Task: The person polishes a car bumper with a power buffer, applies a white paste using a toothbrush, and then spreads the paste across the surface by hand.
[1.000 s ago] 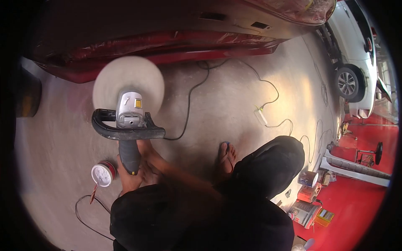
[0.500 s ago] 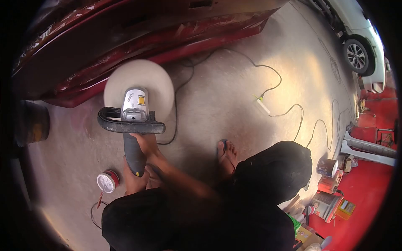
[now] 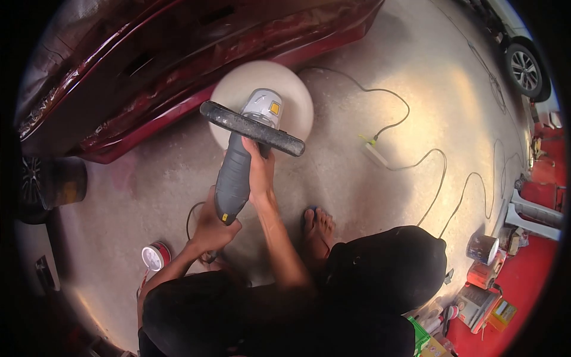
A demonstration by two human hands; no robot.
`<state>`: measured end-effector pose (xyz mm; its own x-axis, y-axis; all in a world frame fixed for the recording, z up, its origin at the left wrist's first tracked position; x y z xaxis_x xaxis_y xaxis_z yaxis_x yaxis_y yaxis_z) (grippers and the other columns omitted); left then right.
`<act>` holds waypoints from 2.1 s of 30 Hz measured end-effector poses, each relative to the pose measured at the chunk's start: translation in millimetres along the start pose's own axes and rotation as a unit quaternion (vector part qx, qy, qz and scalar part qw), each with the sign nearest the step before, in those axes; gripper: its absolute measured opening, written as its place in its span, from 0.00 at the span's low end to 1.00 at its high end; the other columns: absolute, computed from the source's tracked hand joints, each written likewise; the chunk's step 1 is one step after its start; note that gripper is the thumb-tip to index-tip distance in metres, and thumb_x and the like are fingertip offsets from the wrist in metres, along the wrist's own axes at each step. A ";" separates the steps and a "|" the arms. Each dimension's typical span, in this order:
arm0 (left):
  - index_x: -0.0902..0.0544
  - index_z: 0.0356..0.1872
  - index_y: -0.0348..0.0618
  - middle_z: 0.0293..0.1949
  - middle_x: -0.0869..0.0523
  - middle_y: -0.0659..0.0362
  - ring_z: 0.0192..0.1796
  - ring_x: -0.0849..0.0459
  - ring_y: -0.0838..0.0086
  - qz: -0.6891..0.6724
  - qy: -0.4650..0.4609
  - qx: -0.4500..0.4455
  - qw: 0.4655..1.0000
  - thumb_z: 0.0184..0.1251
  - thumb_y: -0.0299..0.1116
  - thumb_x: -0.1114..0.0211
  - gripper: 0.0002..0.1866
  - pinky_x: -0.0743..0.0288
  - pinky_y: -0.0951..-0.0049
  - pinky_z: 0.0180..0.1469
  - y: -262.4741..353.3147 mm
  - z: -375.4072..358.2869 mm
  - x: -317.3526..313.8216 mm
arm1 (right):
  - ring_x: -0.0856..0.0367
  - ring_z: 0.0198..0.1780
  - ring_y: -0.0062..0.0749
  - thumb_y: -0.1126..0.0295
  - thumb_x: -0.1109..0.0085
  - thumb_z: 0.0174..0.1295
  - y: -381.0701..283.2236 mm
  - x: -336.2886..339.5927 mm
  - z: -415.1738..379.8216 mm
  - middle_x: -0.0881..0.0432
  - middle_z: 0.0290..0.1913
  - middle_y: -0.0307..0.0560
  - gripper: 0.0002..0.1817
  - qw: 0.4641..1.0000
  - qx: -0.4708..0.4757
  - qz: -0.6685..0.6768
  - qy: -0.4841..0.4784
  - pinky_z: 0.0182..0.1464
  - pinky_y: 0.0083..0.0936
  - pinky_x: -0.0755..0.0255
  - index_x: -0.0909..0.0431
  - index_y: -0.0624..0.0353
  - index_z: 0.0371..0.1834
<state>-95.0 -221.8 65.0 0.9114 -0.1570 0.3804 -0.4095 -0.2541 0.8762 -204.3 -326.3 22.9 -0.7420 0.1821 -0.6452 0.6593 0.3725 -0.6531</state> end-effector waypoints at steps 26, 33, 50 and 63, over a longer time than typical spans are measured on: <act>0.32 0.62 0.32 0.43 0.22 0.53 0.44 0.21 0.70 -0.059 -0.028 0.096 0.993 0.50 0.24 0.35 0.33 0.24 0.69 0.51 12.1 -2.9 10.4 | 0.17 0.49 0.23 0.53 0.28 0.69 -21.4 -17.9 0.1 0.16 0.50 0.42 0.27 0.996 0.043 -0.054 0.053 0.52 0.25 0.22 0.20 0.66 0.58; 0.32 0.62 0.30 0.41 0.21 0.53 0.44 0.21 0.70 -0.039 -0.046 0.057 0.997 0.50 0.23 0.35 0.33 0.24 0.70 0.50 24.2 15.8 1.2 | 0.14 0.37 0.28 0.50 0.31 0.70 -32.0 0.0 14.9 0.15 0.40 0.47 0.28 0.996 0.050 -0.046 0.059 0.40 0.27 0.18 0.22 0.64 0.57; 0.34 0.64 0.31 0.40 0.15 0.40 0.45 0.12 0.50 0.018 -0.033 0.027 0.999 0.51 0.25 0.32 0.35 0.21 0.59 0.54 -3.2 21.8 12.9 | 0.13 0.30 0.40 0.46 0.36 0.71 -5.4 -3.3 12.8 0.16 0.37 0.58 0.29 0.998 0.021 0.008 0.053 0.31 0.33 0.15 0.25 0.64 0.58; 0.33 0.66 0.33 0.51 0.17 0.45 0.54 0.17 0.60 0.002 0.341 0.070 0.938 0.52 0.23 0.31 0.36 0.25 0.62 0.61 -137.3 -217.5 90.3 | 0.20 0.59 0.34 0.67 0.30 0.66 239.6 -103.3 -131.9 0.15 0.56 0.47 0.20 0.936 -0.029 -0.262 -0.234 0.66 0.32 0.30 0.19 0.65 0.58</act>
<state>52.5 6.4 43.3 0.7044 0.4759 0.5266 -0.3718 -0.3845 0.8449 14.3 -135.8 -14.7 -0.8180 -0.4532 -0.3543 0.2019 0.3506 -0.9145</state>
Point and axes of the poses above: each hand's wrist, its own z-axis towards the middle knuckle, its own x-axis out of the back of the hand, y = z × x, the point moved 6 cm from there along z, towards the middle knuckle
